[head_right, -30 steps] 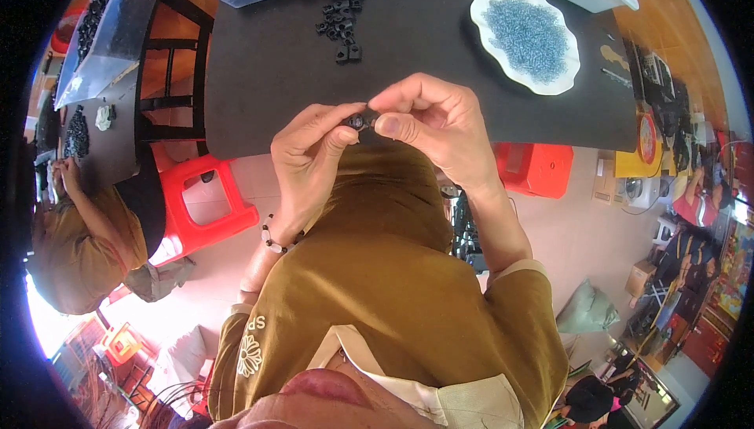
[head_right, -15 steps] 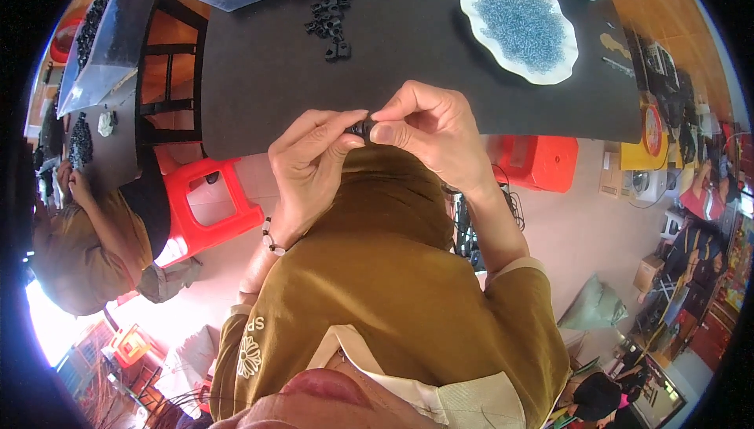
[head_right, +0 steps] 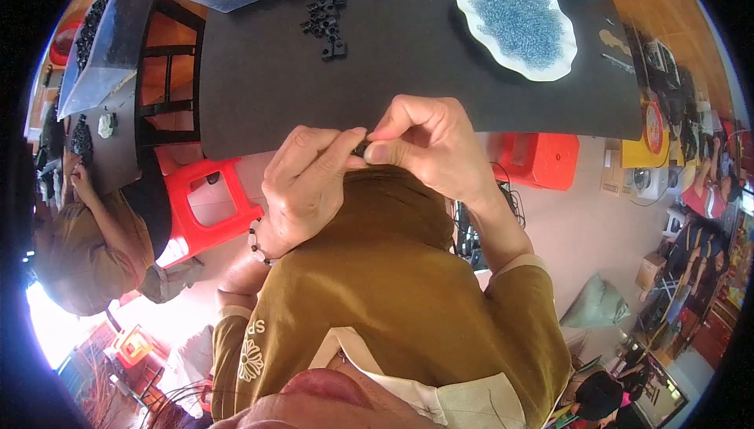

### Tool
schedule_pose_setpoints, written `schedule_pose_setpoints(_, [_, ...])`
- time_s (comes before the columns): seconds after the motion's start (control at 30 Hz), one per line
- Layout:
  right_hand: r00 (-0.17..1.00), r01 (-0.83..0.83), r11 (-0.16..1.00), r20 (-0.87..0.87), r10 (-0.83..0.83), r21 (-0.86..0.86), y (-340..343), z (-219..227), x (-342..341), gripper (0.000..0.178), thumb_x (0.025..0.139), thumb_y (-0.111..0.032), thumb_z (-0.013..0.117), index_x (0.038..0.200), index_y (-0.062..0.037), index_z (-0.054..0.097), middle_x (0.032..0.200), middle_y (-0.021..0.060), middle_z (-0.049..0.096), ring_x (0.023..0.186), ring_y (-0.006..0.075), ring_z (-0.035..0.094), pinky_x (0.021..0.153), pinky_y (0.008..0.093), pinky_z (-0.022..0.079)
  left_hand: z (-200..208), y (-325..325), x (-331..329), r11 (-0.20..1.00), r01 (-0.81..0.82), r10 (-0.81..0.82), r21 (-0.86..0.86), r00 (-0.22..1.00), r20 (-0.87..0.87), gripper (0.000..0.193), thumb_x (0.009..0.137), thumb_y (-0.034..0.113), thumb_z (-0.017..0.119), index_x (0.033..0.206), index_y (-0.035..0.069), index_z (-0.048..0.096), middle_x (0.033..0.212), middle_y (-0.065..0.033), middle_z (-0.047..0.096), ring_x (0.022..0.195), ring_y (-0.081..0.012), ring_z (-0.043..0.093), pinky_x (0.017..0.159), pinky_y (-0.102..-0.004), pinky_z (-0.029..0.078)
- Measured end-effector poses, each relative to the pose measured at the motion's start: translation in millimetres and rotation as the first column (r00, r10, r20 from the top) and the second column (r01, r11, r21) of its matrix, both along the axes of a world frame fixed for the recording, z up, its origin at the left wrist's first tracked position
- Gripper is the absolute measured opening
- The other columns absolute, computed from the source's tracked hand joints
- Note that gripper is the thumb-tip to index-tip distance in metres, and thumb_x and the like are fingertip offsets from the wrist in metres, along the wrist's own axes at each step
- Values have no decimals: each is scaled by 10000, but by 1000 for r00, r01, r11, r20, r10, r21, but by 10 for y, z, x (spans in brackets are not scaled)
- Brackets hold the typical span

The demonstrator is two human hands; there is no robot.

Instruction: The person assembles plastic cord locks by taking springs from a dish, picking up plastic components from the table and storage containers, and fitting the springs and plastic parts together by hand.

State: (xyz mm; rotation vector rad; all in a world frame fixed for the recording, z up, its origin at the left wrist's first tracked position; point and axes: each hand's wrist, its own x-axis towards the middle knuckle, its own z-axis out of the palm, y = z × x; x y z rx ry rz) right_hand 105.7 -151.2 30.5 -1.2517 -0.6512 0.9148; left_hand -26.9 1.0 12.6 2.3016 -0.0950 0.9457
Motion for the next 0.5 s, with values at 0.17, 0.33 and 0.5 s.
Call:
schedule_pose_setpoints(0.17, [999, 38, 998, 2, -38, -42, 71, -80, -27, 113, 867, -9, 764, 827, 15, 660, 812, 31, 671, 751, 39, 584, 659, 199, 466, -31, 42, 13, 995, -28, 32, 101, 999, -36, 377, 709, -42, 786, 1074, -24, 694, 903, -73, 613, 735, -233, 602, 631, -339, 517])
schedule_pose_setpoints(0.33, [999, 6, 1000, -44, -6, -4, 113, -107, 66, 130, 912, -91, 746, 932, 8, 664, 838, 8, 655, 753, 42, 585, 681, 198, 477, -10, 41, 58, 991, -79, 75, -111, 997, -34, 372, 717, -8, 817, 1074, 19, 715, 911, -73, 638, 745, -227, 612, 619, -327, 517])
schedule_pose_setpoints(0.5, [984, -10, 998, -179, 22, 69, 73, -214, 109, 481, 942, -463, 671, 1011, 13, 648, 1021, 65, 645, 861, 115, 618, 770, 252, 504, -62, 59, 85, 987, -107, 110, -123, 994, 17, 381, 711, 8, 830, 1077, 53, 732, 924, -55, 648, 751, -214, 610, 618, -313, 517])
